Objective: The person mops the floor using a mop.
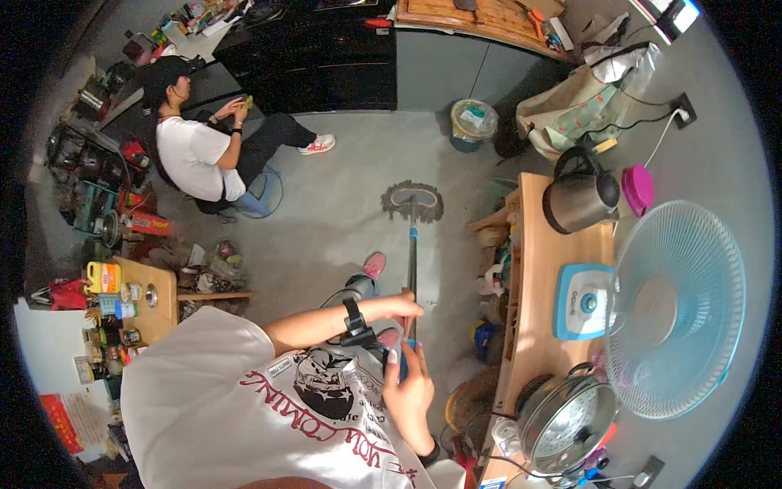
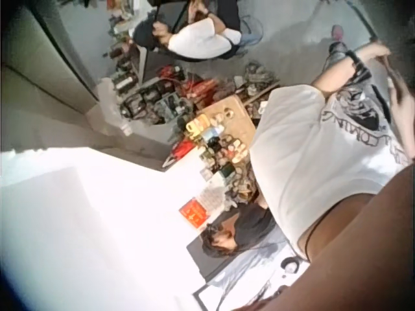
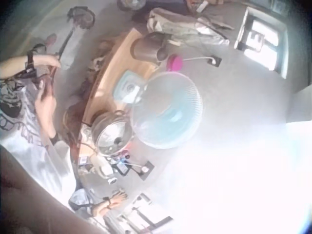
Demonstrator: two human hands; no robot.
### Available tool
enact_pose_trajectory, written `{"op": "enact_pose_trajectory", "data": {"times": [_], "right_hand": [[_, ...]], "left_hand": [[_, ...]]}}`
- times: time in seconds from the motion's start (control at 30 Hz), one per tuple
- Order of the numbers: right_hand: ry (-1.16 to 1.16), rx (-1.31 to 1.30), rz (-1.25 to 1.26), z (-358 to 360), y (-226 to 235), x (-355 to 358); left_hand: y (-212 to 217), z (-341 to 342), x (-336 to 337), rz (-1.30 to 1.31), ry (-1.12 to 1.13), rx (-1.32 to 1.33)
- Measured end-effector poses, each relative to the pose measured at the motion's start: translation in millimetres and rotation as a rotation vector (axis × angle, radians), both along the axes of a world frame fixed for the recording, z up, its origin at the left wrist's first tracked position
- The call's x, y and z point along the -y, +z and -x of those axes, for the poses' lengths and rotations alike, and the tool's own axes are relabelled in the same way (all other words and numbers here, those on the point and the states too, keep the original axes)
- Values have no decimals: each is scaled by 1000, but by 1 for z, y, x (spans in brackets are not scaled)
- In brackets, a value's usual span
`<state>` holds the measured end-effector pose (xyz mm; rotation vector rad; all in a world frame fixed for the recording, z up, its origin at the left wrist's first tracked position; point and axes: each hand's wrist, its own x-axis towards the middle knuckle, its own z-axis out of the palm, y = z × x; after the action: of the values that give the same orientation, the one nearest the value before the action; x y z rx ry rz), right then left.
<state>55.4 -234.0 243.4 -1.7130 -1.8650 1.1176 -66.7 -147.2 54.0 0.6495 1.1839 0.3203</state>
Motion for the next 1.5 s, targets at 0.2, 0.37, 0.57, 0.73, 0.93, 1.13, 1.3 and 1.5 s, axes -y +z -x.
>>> {"op": "enact_pose_trajectory", "data": {"times": [0.2,0.37,0.57,0.73,0.93,1.13,1.3,1.5], "right_hand": [[-29,-123,-114,79,-50,-106],[-103,-77,-93,160,-56,-212],[-148,-61,-172,213,-121,-284],[-166,-177,-137,192,-156,-266],[-102,-432,-129,97,-182,-198],[-97,-409,40,-12,-100,-56],[-225,-341,240,-80,-29,48],[-390,-264,137,-114,-17,121]], "left_hand": [[-24,84,-104,-183,197,127],[-26,124,-183,-107,698,420],[-25,173,-205,-98,565,936],[-34,154,-191,-292,665,596],[-27,105,-144,-115,483,309],[-39,18,-67,-71,135,100],[-43,-47,13,-88,-280,-7],[-9,-81,70,-17,-691,-35]]}}
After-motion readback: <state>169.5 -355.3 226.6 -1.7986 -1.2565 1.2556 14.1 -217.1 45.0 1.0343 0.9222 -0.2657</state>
